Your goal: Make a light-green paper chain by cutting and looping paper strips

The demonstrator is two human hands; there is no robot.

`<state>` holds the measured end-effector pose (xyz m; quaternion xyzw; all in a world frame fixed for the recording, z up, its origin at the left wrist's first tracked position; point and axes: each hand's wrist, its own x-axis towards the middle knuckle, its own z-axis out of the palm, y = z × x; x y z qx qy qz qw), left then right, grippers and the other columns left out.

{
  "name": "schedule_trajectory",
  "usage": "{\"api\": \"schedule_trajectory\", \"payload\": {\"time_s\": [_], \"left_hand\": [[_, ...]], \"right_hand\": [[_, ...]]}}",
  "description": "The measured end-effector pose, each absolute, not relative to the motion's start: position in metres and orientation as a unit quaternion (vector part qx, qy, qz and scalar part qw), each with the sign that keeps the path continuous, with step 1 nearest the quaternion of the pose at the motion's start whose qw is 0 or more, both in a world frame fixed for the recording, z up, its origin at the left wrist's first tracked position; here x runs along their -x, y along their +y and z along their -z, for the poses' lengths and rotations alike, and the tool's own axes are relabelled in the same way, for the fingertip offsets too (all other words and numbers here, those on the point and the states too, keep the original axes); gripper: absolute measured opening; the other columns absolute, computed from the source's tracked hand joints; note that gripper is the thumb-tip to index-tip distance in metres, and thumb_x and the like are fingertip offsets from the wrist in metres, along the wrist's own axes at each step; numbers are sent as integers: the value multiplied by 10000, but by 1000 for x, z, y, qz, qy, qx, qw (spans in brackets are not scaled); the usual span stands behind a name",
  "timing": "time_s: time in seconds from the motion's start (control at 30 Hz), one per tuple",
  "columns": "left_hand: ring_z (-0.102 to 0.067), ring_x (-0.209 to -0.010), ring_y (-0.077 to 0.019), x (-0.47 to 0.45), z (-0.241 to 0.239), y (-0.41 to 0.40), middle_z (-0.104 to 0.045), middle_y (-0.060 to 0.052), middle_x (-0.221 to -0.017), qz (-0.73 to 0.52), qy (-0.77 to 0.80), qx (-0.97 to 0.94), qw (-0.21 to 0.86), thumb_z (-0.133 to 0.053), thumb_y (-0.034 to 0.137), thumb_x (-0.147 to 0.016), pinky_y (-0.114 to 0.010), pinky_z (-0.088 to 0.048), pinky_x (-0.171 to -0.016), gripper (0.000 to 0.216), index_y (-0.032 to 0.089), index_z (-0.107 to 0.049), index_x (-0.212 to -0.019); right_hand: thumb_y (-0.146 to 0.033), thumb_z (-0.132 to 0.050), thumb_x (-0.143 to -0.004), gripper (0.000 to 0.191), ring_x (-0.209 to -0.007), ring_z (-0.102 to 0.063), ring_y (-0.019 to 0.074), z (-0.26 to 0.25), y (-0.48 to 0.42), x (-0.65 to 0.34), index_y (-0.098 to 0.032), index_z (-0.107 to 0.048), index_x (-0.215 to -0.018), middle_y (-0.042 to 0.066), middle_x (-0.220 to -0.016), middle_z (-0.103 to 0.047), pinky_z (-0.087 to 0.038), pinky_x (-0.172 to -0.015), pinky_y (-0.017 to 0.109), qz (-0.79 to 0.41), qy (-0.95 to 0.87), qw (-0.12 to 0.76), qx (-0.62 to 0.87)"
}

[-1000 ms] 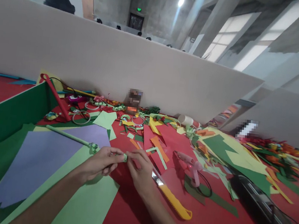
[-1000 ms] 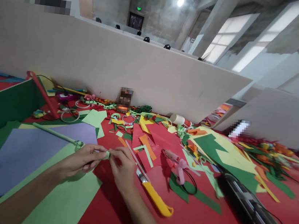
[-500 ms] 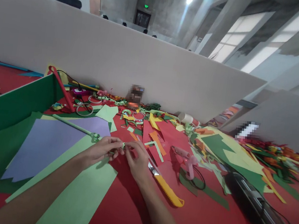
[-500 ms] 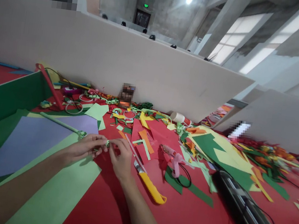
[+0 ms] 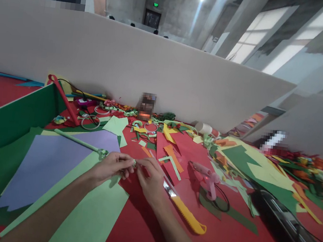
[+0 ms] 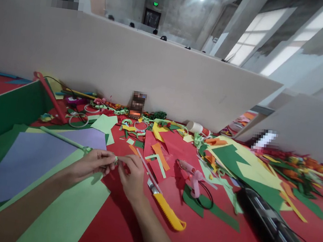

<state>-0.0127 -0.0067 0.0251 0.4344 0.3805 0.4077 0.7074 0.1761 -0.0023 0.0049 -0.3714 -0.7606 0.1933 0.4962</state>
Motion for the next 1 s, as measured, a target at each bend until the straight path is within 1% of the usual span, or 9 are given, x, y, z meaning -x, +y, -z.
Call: {"api": "schedule_trajectory", "payload": {"time_s": [0.23,0.4,0.6,0.73,0.8,0.87,0.93,1.0], "left_hand": [[-595,-592,-120,14,-26,-6,-673,-36,-708,-369,386,-447,718,-755,484,-850,-236,-468,-586,355,139,-709,-781],[-578,-604,-119,10,-30,-7,-643,-13,-673,-391,392,-440,707,-780,452,-824,-228,-453,-585,326,151,-685,-741],[-550,-574,-111,9,-33,-7,-624,-1,-635,-410,397,-443,691,-792,443,-799,-229,-447,-588,335,155,-664,-686],[-562,-617,-116,11,-29,-6,-638,-20,-718,-412,388,-449,691,-750,471,-849,-229,-455,-609,336,150,-694,-769],[-567,-640,-117,12,-28,-5,-643,-27,-761,-412,383,-450,694,-738,478,-862,-227,-458,-621,332,150,-705,-821],[-566,-642,-119,12,-28,-5,-643,-27,-778,-410,384,-457,689,-750,479,-850,-230,-456,-618,329,154,-703,-828],[-548,-620,-120,12,-30,-4,-631,-21,-742,-404,394,-484,669,-747,484,-847,-232,-443,-600,336,155,-698,-803],[-503,-571,-114,12,-31,-4,-584,2,-644,-393,408,-520,639,-716,502,-866,-230,-411,-566,361,155,-687,-770]], "right_hand": [[-166,-605,-965,160,-825,-644,206,1,-1,-176,-266,-724,-1005,39,-888,-719,-521,-747,372,-142,-776,495,364],[-179,-601,-970,149,-836,-649,209,-4,-4,-176,-263,-711,-1025,44,-906,-723,-524,-755,371,-162,-773,492,366],[-137,-541,-972,187,-874,-648,217,-11,-9,-176,-243,-675,-1048,56,-937,-720,-527,-780,376,-185,-772,479,374],[-116,-521,-962,233,-913,-653,221,-9,-8,-176,-240,-663,-1099,60,-978,-722,-531,-813,384,-190,-768,488,370],[-129,-525,-968,253,-941,-659,226,-9,-8,-176,-245,-657,-1150,69,-1023,-722,-539,-829,388,-201,-769,482,368],[-162,-539,-977,255,-977,-662,234,-9,-7,-175,-253,-655,-1186,78,-1059,-720,-546,-851,396,-212,-770,472,373],[-196,-565,-976,250,-1008,-661,243,-9,-7,-174,-259,-657,-1200,81,-1079,-718,-547,-877,407,-218,-771,461,382],[-216,-597,-964,245,-1015,-660,245,-9,-6,-174,-260,-661,-1196,79,-1085,-716,-546,-885,406,-223,-769,457,388]]}}
